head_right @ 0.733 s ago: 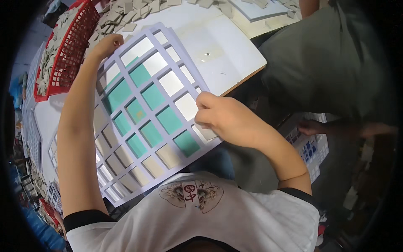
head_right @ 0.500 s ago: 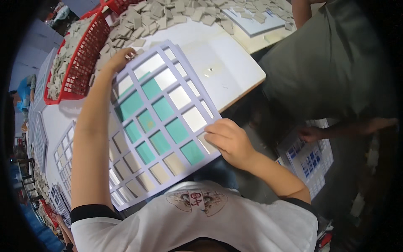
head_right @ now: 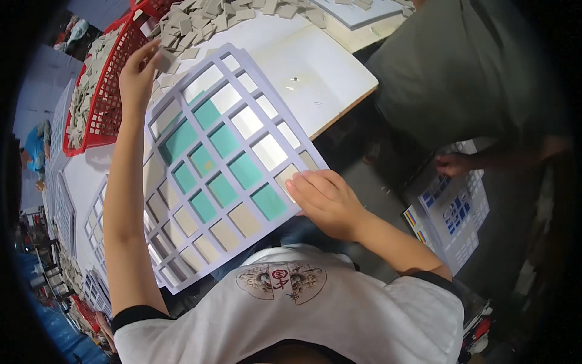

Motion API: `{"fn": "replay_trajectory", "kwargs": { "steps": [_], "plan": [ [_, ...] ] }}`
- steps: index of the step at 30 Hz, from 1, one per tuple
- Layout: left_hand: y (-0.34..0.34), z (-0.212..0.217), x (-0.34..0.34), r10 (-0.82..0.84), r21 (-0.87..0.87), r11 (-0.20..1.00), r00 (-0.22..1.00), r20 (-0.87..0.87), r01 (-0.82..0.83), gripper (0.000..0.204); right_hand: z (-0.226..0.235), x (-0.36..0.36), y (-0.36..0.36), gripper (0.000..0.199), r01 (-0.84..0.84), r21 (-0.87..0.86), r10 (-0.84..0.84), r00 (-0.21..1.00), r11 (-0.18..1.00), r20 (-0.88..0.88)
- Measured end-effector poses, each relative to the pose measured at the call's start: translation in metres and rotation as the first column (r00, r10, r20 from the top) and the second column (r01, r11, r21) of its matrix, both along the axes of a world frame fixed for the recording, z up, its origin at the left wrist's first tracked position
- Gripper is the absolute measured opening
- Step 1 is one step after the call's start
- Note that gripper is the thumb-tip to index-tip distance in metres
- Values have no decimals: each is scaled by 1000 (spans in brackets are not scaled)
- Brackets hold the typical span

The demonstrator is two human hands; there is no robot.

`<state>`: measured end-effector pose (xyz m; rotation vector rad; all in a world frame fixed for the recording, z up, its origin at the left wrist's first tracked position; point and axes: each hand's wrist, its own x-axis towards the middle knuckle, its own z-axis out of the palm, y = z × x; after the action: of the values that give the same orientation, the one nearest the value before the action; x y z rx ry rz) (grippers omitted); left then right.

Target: The person places small, rectangular, beige blocks into the compartments of a white plastic tray. They work methodically, filling the grid-like slots one by one. The person occasionally picks up a block from the table or a nearby red basket and places it into an empty slot. The task involves repetitive pick-and-place motions to fill the tray.

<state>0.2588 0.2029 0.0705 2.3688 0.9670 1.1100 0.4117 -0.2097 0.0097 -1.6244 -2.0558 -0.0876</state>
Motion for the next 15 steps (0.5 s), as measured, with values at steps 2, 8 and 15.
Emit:
{"fn": "replay_trajectory", "kwargs": {
  "steps": [2,8,15],
  "plan": [
    [-48,6,-11,-221,-404,877,964,145,261,29,-2,3,1,56,-51,12,52,998,999,-41],
    [-230,30,-43,-368,-842,510,929,-29,176,33,3,-6,-2,45,-23,2,23,978,1000,-206],
    [-276,-3,-36,-369,-469,847,912,-180,250,18,-1,-12,-4,44,45,55,-35,982,997,-185]
  ]
}}
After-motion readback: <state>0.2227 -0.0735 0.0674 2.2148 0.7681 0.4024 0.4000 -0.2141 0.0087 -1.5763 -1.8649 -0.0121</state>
